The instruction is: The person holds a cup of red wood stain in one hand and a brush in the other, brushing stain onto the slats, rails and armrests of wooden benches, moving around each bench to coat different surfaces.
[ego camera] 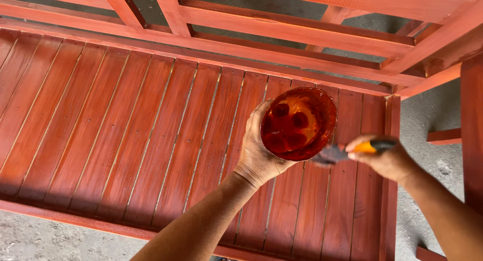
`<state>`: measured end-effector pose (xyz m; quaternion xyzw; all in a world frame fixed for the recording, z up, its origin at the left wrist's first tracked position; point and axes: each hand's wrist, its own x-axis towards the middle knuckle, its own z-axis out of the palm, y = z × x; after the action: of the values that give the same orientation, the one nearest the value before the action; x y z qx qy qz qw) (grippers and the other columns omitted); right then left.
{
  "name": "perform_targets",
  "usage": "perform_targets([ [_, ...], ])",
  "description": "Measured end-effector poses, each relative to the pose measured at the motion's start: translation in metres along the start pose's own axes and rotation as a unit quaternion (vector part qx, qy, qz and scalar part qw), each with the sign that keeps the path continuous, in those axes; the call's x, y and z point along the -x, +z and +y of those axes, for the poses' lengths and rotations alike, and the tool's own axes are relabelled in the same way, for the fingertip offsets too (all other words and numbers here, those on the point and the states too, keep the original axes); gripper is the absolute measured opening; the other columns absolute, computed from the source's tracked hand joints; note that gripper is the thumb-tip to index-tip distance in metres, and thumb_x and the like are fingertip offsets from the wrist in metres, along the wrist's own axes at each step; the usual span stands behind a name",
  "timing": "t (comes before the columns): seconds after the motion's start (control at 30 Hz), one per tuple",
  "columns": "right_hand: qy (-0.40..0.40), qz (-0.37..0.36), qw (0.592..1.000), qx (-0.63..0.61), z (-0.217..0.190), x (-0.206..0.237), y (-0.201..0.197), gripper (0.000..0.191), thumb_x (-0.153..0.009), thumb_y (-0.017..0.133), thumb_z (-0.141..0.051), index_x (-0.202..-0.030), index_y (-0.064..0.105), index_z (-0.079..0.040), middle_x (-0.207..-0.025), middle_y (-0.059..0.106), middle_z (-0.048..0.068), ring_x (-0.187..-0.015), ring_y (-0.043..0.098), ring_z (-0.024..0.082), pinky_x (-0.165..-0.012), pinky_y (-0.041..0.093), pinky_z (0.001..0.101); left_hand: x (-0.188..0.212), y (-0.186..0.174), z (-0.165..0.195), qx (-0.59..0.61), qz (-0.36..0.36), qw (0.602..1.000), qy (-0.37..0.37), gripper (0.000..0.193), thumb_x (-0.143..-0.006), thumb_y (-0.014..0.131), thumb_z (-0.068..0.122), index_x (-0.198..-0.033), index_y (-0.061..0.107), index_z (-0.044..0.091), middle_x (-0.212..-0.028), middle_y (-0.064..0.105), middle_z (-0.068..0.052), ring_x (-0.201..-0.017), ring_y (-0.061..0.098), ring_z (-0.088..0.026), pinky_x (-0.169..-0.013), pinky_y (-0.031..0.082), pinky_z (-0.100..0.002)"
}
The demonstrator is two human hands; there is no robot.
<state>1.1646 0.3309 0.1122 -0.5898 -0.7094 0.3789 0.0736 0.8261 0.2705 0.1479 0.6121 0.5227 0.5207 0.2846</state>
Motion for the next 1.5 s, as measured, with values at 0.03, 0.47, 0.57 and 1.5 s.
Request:
perform_targets([
  [0.03,-0.026,0.036,0.999,-0.017,-0.001,-0.011,-0.006,0.017,-0.081,0.079,-0.011,-0.097,0.078,-0.015,-0.099,0.082,0.002,-0.088,0.076,0.014,-0.084,0.061,0.0286,-0.003,0.000,-0.002,-0.012,0.006,1.000,0.002,0.115,-0.060,0.101,0.039,-0.149,0.035,0.007,-0.147,0.047,-0.015,-0.138,0.051,-0.031,-0.115,0.050,-0.041],
  [0.47,0.089,0.117,0.988,-0.052,-0.029,-0.064,-0.030,0.014,-0.088,0.078,-0.008,-0.101,0.077,-0.014,-0.088,0.076,0.004,-0.068,0.063,0.014,-0.063,0.055,0.0301,-0.025,0.002,-0.007,-0.013,0.028,1.000,0.003,0.111,-0.060,0.100,0.037,-0.148,0.039,0.008,-0.145,0.053,-0.014,-0.136,0.053,-0.032,-0.115,0.050,-0.044],
  [0.57,0.121,0.007,0.987,-0.108,-0.022,-0.026,-0.018,0.017,-0.081,0.081,-0.004,-0.097,0.080,-0.010,-0.080,0.074,0.007,-0.063,0.056,0.016,-0.058,0.049,0.0310,-0.023,0.004,0.009,-0.004,0.021,1.000,0.011,0.112,-0.060,0.100,0.038,-0.149,0.039,0.008,-0.146,0.051,-0.015,-0.137,0.051,-0.033,-0.115,0.049,-0.044],
  [1.5,0.103,-0.320,0.919,-0.207,-0.209,0.018,0.193,0.043,-0.077,0.079,-0.007,-0.116,0.063,-0.016,-0.114,0.070,0.007,-0.097,0.071,0.021,-0.069,0.067,0.0382,-0.015,-0.031,0.034,-0.019,0.019,0.999,0.040,0.119,-0.053,0.102,0.029,-0.149,0.036,0.007,-0.148,0.048,-0.020,-0.137,0.051,-0.038,-0.116,0.046,-0.047],
])
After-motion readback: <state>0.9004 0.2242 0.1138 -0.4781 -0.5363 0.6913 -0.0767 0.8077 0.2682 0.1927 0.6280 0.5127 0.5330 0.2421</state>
